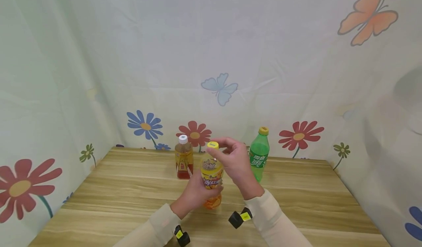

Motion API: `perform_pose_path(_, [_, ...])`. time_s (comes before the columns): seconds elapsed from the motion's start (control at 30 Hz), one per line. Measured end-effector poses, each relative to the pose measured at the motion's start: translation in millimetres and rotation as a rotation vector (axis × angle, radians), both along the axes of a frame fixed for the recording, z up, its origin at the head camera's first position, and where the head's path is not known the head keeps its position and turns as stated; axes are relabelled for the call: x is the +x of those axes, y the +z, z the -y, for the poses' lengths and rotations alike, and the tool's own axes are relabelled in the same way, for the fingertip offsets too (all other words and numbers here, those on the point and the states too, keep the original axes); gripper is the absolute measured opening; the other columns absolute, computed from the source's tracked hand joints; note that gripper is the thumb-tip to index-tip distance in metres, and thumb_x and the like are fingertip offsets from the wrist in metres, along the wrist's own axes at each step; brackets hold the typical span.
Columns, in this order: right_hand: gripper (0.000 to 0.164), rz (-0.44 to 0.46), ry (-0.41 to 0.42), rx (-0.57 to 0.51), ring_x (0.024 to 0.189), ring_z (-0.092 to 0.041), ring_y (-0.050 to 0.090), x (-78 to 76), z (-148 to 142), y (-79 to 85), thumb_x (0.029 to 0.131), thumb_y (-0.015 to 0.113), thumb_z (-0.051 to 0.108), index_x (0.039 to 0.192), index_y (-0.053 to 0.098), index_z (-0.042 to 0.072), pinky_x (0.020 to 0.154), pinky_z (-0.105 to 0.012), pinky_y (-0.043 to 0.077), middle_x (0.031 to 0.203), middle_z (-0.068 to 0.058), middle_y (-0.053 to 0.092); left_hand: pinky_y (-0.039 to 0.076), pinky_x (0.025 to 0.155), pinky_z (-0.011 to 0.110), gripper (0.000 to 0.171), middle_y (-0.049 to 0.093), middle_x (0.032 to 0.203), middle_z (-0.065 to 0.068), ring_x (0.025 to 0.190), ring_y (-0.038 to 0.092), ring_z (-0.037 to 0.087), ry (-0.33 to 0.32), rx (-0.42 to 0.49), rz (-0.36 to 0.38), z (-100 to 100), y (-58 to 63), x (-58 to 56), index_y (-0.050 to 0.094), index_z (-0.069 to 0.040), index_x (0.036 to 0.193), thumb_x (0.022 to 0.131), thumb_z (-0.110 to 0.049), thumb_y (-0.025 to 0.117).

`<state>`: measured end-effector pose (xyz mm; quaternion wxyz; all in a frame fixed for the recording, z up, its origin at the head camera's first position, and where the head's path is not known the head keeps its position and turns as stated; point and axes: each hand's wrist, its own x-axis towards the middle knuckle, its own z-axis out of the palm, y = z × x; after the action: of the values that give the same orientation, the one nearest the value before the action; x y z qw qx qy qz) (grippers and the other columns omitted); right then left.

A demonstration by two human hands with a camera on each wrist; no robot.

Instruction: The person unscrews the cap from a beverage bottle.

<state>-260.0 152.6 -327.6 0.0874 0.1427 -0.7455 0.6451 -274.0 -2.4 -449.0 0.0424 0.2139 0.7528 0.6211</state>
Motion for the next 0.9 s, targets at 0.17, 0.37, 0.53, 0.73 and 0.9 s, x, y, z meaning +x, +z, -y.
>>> perform_pose_path(0.17, [0.035,-0.002,0.032,-0.016,0.095,-0.015,0.066,0.4,-0.6,0.5,0.096,0.072,0.02,0.124,0.069,0.0,0.088,-0.026,0.058,0.103,0.006,0.069,0.054,0.106,0.045,0.062,0.065,0.128,-0.008,0.115,0.065,0.015,-0.009,0.011,-0.005,-0.5,0.2,-0.3,0.047,-0.032,0.139,0.088,-0.024,0.082])
perform_pose_path(0.37, [0.036,0.003,0.058,-0.031,0.101,-0.014,0.066,0.5,-1.3,-0.4,0.098,0.07,0.021,0.126,0.068,0.0,0.092,-0.024,0.057,0.111,0.006,0.071,0.054,0.106,0.044,0.061,0.065,0.127,-0.009,0.114,0.066,0.014,-0.003,0.007,-0.008,-0.4,1.4,0.8,0.049,-0.032,0.138,0.088,-0.024,0.082])
perform_pose_path(0.53, [0.036,0.006,0.067,-0.031,0.103,-0.013,0.066,-0.4,-1.3,-1.9,0.099,0.069,0.022,0.128,0.067,0.001,0.093,-0.024,0.057,0.114,0.007,0.07,0.055,0.105,0.044,0.06,0.065,0.127,-0.008,0.114,0.066,0.014,-0.001,0.001,-0.015,-0.1,1.3,1.2,0.049,-0.031,0.138,0.088,-0.025,0.082])
perform_pose_path(0.73, [0.037,-0.016,0.072,-0.003,0.102,-0.015,0.065,-0.1,-1.7,-3.5,0.099,0.068,0.022,0.131,0.066,0.003,0.092,-0.027,0.057,0.114,0.005,0.069,0.055,0.105,0.045,0.061,0.065,0.128,-0.008,0.114,0.066,0.014,0.0,-0.003,-0.014,0.9,-0.1,-0.1,0.048,-0.031,0.139,0.088,-0.025,0.082])
perform_pose_path(0.9, [0.041,-0.026,0.035,0.031,0.101,-0.021,0.064,0.0,-1.2,-4.1,0.097,0.071,0.023,0.135,0.064,0.009,0.089,-0.028,0.057,0.119,-0.007,0.066,0.055,0.105,0.044,0.061,0.065,0.128,-0.01,0.114,0.066,0.013,0.001,-0.01,-0.015,1.1,0.0,-0.3,0.048,-0.033,0.138,0.088,-0.025,0.082])
